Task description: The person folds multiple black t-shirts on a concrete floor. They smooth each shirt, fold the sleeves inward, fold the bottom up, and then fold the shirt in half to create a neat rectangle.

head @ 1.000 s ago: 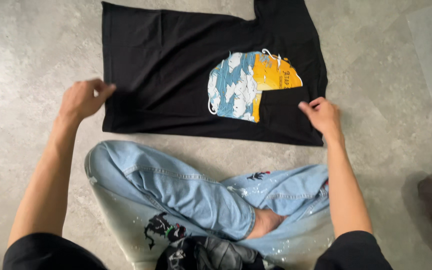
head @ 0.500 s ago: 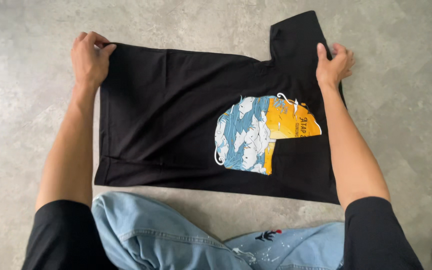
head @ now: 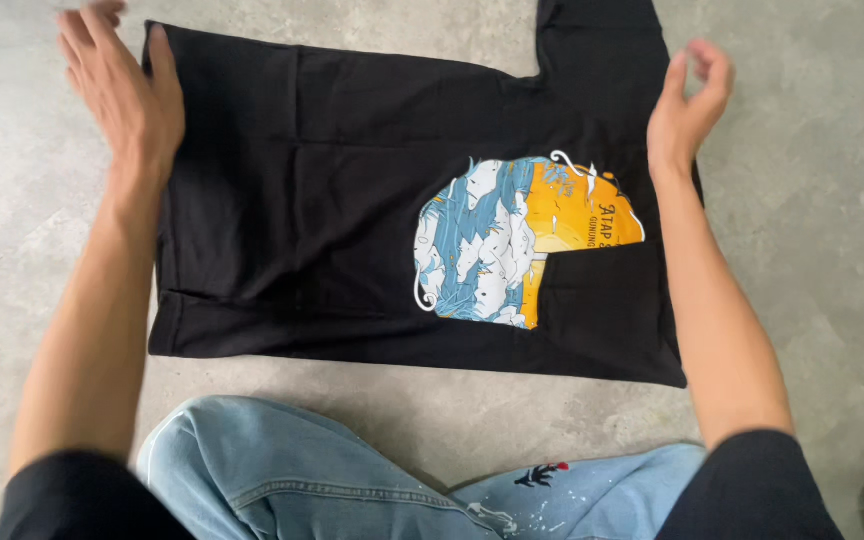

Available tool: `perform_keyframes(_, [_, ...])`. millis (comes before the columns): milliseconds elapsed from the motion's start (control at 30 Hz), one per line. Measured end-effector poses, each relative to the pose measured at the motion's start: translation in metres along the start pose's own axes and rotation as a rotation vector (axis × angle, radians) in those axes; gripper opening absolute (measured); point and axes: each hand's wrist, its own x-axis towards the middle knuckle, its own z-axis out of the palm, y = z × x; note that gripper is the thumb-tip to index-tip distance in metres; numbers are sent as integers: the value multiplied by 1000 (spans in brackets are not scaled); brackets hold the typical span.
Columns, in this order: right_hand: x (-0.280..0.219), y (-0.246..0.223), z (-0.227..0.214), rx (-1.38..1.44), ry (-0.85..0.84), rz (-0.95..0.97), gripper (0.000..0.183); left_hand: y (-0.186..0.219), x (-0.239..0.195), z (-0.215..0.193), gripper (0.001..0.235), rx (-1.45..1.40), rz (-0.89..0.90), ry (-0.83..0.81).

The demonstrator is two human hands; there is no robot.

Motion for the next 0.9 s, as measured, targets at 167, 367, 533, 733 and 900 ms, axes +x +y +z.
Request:
perform_keyframes(167, [-75,-103,-116,-114,-290,20,22,45,-86,-69,31,-109,541,-483])
perform_keyframes(367, [-191,-140,-193,-482,-691,60,70,30,-174,-121,78,59,597,-639])
perform_keyframes(533, [-198,-130,-202,-477,-772,69,71,8,-201,-147,85,146,459,-628])
perform_keyframes(733, [-206,-114,-201,-513,-496,350,71,11,-198,-168,24,-41,195,-726])
perform_keyframes(900, [-189,-62,-175,-78,-348,622,16,15,-183,-178,18,-436,-340,-878])
